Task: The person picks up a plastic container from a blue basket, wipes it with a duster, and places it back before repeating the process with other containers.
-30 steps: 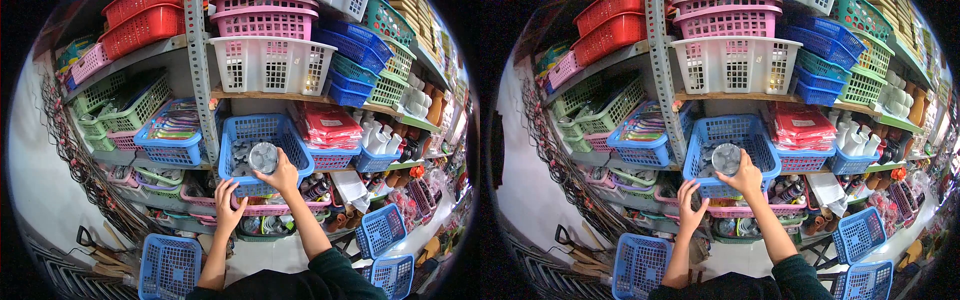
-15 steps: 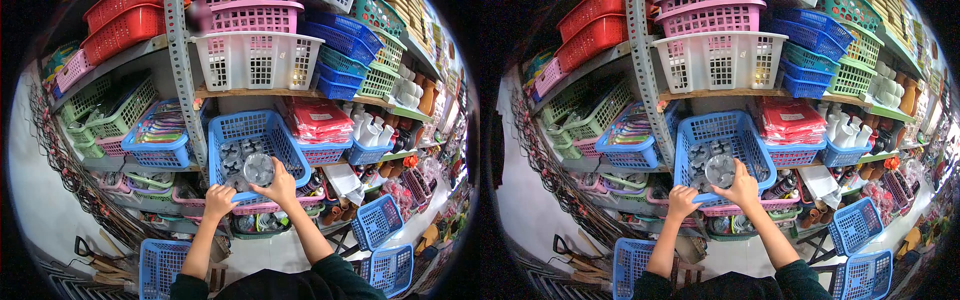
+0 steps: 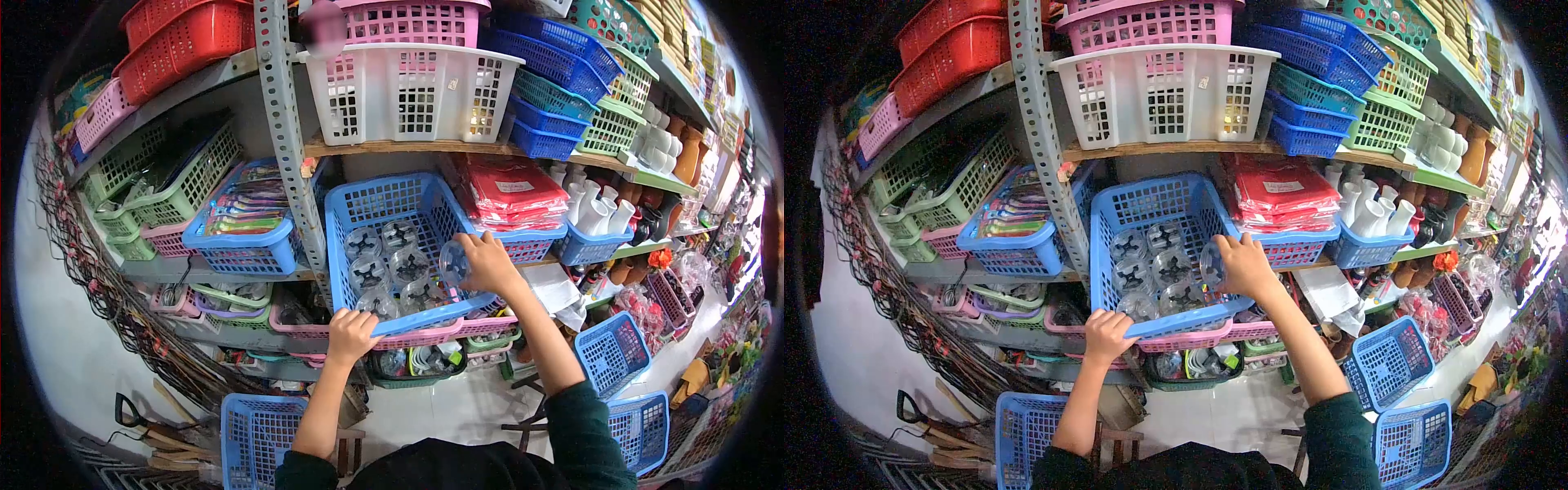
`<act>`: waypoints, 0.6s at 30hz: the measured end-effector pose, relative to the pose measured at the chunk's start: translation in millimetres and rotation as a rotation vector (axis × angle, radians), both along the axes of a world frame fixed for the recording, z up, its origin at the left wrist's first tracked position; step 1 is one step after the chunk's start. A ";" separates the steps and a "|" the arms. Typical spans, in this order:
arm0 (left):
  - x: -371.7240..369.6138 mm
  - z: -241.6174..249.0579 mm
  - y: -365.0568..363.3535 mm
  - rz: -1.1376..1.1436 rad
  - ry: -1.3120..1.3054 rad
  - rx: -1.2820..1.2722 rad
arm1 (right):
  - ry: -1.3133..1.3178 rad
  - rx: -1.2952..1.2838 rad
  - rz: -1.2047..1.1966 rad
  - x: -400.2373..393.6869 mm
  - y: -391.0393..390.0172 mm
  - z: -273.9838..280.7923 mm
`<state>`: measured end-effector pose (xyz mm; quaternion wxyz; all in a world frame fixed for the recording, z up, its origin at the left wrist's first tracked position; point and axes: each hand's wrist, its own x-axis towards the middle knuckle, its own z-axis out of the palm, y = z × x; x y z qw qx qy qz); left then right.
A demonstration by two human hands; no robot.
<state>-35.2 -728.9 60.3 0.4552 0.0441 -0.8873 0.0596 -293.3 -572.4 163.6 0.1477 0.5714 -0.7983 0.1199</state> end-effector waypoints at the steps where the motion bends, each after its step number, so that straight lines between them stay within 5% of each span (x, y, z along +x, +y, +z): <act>1: -0.1 0.2 -0.5 0.000 0.004 0.005 | 0.057 0.093 -0.001 0.8 -3.9 1.0; 7: 0.2 0.8 -6.7 -0.010 -0.009 -0.007 | 0.307 0.539 -0.052 -5.5 -28.7 -26.7; 18: 0.7 4.2 -12.2 -0.014 -0.031 0.010 | 0.278 0.787 -0.163 2.4 -50.4 -39.7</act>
